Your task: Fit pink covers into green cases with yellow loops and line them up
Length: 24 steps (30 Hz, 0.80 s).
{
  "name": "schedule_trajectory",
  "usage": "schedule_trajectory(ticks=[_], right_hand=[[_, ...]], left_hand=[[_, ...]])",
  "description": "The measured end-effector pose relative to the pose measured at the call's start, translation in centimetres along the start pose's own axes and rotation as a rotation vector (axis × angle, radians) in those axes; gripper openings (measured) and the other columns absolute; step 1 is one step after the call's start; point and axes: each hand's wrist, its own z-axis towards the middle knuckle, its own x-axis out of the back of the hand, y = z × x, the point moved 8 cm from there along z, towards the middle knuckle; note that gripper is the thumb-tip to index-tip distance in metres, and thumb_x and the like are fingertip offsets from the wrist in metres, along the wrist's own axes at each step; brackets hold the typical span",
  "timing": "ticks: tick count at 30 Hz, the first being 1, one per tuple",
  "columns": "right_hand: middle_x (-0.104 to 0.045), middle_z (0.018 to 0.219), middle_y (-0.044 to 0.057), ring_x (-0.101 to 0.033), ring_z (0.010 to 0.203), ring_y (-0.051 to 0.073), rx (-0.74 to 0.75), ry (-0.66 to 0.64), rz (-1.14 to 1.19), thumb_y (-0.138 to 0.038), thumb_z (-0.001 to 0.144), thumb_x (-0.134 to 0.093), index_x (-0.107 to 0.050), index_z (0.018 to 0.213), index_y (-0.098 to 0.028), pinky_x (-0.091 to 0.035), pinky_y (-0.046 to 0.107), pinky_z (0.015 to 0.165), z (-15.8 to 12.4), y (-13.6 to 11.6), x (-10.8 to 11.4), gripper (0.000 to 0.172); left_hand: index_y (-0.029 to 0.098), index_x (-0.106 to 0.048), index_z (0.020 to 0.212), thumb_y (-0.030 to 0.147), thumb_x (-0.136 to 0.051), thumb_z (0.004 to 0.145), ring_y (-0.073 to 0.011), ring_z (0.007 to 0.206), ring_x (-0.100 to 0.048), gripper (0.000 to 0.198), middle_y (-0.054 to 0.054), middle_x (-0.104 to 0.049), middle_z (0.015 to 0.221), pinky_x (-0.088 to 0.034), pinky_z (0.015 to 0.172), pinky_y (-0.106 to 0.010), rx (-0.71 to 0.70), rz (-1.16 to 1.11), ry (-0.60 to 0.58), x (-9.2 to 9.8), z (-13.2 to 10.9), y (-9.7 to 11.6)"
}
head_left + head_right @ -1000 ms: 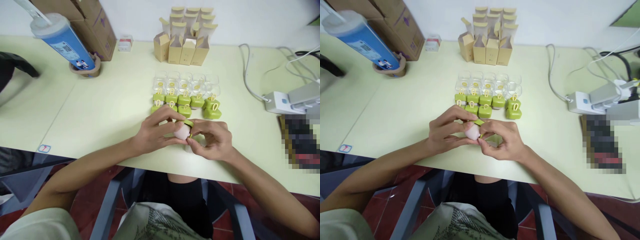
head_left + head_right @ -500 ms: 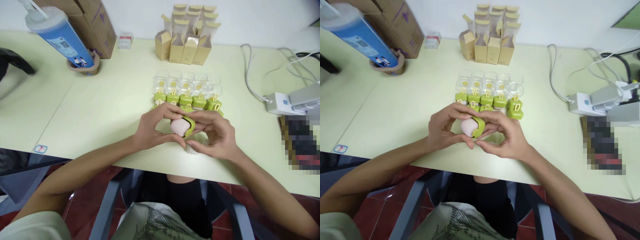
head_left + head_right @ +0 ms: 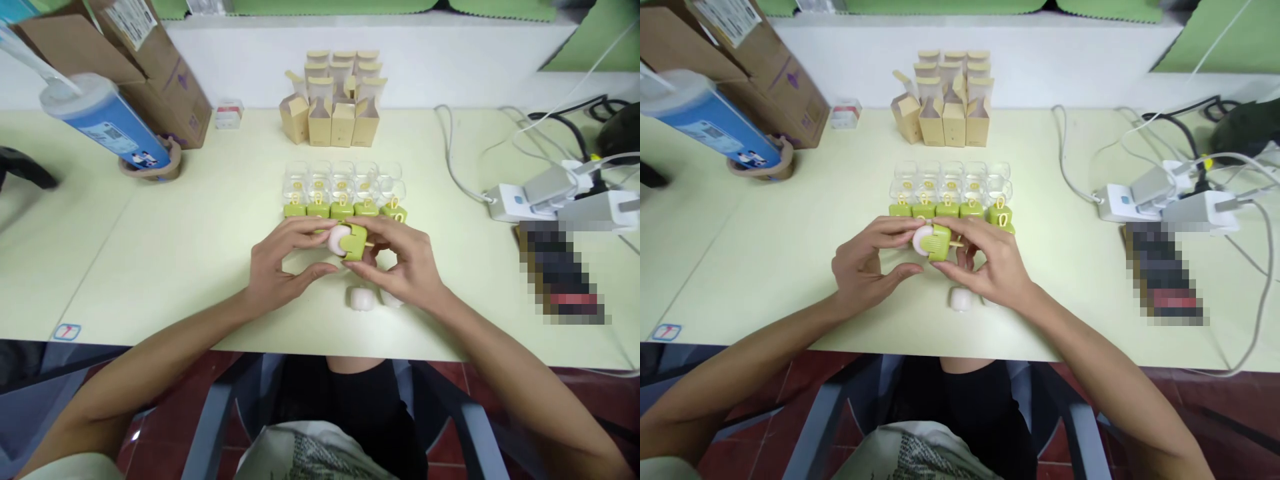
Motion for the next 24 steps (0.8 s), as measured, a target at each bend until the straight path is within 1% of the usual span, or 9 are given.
schedule_trajectory(ticks=[3, 5, 8, 10, 13, 14, 19, 22, 24], right_hand=[[-0.075, 0.095, 0.004, -0.065, 0.072, 0.018, 0.032, -0.024, -0.043, -0.038, 0.098, -0.086, -0.074, 0.142, -0.026, -0.063, 0.034, 0.062, -0.1, -0.4, -0.4, 0.048], [-0.074, 0.097, 0.005, -0.065, 0.074, 0.017, 0.019, -0.009, -0.051, -0.038, 0.099, -0.085, -0.074, 0.143, -0.026, -0.064, 0.032, 0.062, -0.2, -0.4, -0.6, 0.047], [-0.077, 0.101, 0.004, -0.071, 0.078, 0.017, 0.031, 0.017, -0.011, -0.039, 0.1, -0.086, -0.071, 0.145, -0.025, -0.067, 0.031, 0.067, -0.4, -0.6, -0.7, 0.05], [-0.08, 0.1, 0.003, -0.076, 0.08, 0.016, 0.066, 0.053, 0.021, -0.036, 0.101, -0.085, -0.073, 0.137, -0.023, -0.069, 0.03, 0.071, -0.4, -0.9, -0.5, 0.041], [-0.082, 0.093, 0.003, -0.078, 0.081, 0.015, 0.15, 0.086, 0.032, -0.024, 0.104, -0.08, -0.077, 0.111, -0.02, -0.067, 0.028, 0.075, -0.3, -1.5, -0.1, 0.008], [-0.082, 0.091, 0.003, -0.078, 0.081, 0.015, 0.168, 0.081, 0.025, -0.021, 0.105, -0.078, -0.077, 0.105, -0.02, -0.066, 0.028, 0.074, -0.2, -1.6, 0.0, 0.002], [-0.076, 0.086, 0.003, -0.071, 0.074, 0.014, 0.174, 0.022, -0.044, -0.016, 0.106, -0.075, -0.073, 0.103, -0.017, -0.06, 0.028, 0.069, -0.1, -1.5, -0.4, 0.004], [-0.078, 0.088, 0.004, -0.074, 0.08, 0.015, 0.201, 0.065, -0.033, -0.011, 0.106, -0.073, -0.072, 0.102, -0.016, -0.062, 0.029, 0.074, -0.3, -1.9, -0.1, 0.006], [-0.079, 0.087, 0.004, -0.076, 0.082, 0.015, 0.187, 0.099, -0.008, -0.01, 0.105, -0.073, -0.072, 0.102, -0.017, -0.063, 0.029, 0.077, -0.4, -2.0, 0.2, 0.008]], left_hand=[[0.026, -0.076, 0.115, 0.05, -0.098, 0.084, -0.0253, 0.107, -0.083, 0.045, -0.006, -0.085, 0.11, -0.07, 0.096, -0.047, 0.003, 0.016, 0.086, 0.5, -0.3, -0.3], [0.026, -0.076, 0.113, 0.054, -0.098, 0.082, -0.0242, 0.104, -0.082, 0.047, -0.004, -0.083, 0.104, -0.07, 0.094, -0.045, 0.021, 0.015, 0.113, 0.8, -0.5, -0.7], [0.027, -0.076, 0.131, 0.058, -0.098, 0.08, -0.0225, 0.103, -0.08, 0.063, -0.007, -0.081, 0.111, -0.07, 0.087, -0.038, 0.082, -0.031, 0.071, 0.9, -0.5, -1.4], [0.028, -0.075, 0.142, 0.06, -0.099, 0.078, -0.024, 0.109, -0.079, 0.075, -0.011, -0.079, 0.123, -0.07, 0.089, -0.038, 0.106, -0.051, -0.021, 0.5, -0.4, -1.5], [0.029, -0.076, 0.144, 0.049, -0.1, 0.081, -0.0264, 0.119, -0.078, 0.069, -0.012, -0.079, 0.13, -0.068, 0.101, -0.042, 0.122, -0.056, -0.151, -0.3, -0.4, -1.4], [0.03, -0.076, 0.144, 0.044, -0.1, 0.083, -0.026, 0.119, -0.079, 0.067, -0.012, -0.08, 0.129, -0.067, 0.102, -0.042, 0.127, -0.053, -0.17, -0.4, -0.4, -1.4], [0.027, -0.076, 0.142, 0.03, -0.101, 0.083, -0.0241, 0.113, -0.08, 0.064, -0.011, -0.083, 0.125, -0.066, 0.1, -0.039, 0.113, -0.005, -0.171, -0.3, -0.3, -0.8], [0.026, -0.078, 0.14, 0.028, -0.1, 0.083, -0.0232, 0.107, -0.08, 0.061, -0.009, -0.084, 0.121, -0.066, 0.096, -0.037, 0.109, -0.001, -0.17, -0.2, 0.1, -0.6], [0.026, -0.078, 0.138, 0.027, -0.1, 0.081, -0.0227, 0.104, -0.08, 0.061, -0.009, -0.083, 0.119, -0.066, 0.093, -0.037, 0.118, -0.017, -0.161, -0.2, 0.3, -0.6]])
